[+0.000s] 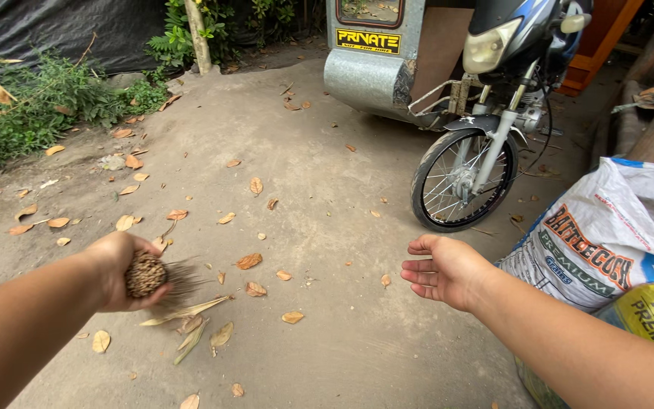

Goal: The person sweeps leaves and debris across a dirt ground using a small broom held in one hand to form a pile.

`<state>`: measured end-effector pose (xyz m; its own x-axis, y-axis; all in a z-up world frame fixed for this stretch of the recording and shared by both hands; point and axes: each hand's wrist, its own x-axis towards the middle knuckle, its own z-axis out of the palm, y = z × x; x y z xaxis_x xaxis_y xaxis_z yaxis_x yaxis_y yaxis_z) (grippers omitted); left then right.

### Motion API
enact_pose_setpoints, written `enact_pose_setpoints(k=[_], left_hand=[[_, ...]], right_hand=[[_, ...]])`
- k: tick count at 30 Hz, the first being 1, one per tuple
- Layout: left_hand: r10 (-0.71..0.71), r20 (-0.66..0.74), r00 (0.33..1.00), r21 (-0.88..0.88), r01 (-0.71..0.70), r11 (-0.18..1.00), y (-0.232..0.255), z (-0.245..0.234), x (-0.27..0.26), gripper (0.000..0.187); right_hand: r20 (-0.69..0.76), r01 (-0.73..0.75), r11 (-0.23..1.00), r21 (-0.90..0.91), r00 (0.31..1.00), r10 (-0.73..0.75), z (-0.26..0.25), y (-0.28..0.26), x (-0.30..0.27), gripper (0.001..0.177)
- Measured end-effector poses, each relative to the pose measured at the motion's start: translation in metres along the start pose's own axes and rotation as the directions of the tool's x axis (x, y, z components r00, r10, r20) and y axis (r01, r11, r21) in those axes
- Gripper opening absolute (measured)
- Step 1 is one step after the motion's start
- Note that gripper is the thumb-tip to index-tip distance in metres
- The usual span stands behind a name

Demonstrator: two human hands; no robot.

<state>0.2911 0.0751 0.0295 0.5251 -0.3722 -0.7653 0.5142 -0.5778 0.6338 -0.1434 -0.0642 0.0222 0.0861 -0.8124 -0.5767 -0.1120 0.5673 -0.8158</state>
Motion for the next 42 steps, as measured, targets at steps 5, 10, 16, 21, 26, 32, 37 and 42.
enact_pose_setpoints(k=[5, 10, 16, 21, 26, 32, 37, 42], left_hand=[[-0.119, 0.26, 0.958, 0.031, 0.115, 0.993, -0.008, 0.026, -0.012, 0.038], [-0.312, 0.357, 0.88, 0.111, 0.292, 0.95, -0.028, 0.045, -0.006, 0.037], [-0.327, 0.12, 0.937, -0.004, 0.33, 0.944, -0.062, -0.015, 0.024, 0.027], [-0.348, -0.077, 0.934, -0.009, 0.349, 0.937, -0.052, -0.094, 0.055, 0.031], [-0.12, -0.377, 0.918, 0.173, 0.197, 0.965, -0.062, -0.106, 0.074, 0.023], [-0.017, -0.311, 0.95, 0.137, 0.063, 0.989, -0.016, -0.1, 0.059, 0.02], [-0.062, -0.003, 0.998, 0.027, 0.062, 0.998, -0.004, -0.036, 0.035, 0.034], [-0.143, 0.322, 0.936, -0.007, 0.153, 0.988, -0.014, 0.033, 0.029, 0.038]], right_hand=[[0.016, 0.006, 1.0, -0.018, 1.0, -0.006, 0.011, -0.003, -0.004, 0.029], [0.015, -0.023, 0.999, -0.043, 1.0, 0.024, 0.015, 0.005, 0.001, 0.028], [0.039, -0.034, 0.998, -0.045, 0.999, 0.036, 0.029, 0.008, 0.014, 0.028], [0.047, -0.016, 0.998, -0.066, 0.999, 0.019, 0.058, 0.002, 0.008, 0.03], [0.067, 0.006, 0.998, -0.064, 0.998, -0.001, 0.069, -0.007, 0.002, 0.031], [0.03, -0.006, 0.999, -0.052, 1.0, 0.008, 0.047, -0.009, 0.003, 0.03], [0.019, -0.014, 0.999, -0.041, 1.0, 0.015, 0.036, -0.005, 0.008, 0.029], [-0.002, -0.018, 0.999, -0.032, 1.0, 0.018, 0.014, 0.003, 0.011, 0.026]])
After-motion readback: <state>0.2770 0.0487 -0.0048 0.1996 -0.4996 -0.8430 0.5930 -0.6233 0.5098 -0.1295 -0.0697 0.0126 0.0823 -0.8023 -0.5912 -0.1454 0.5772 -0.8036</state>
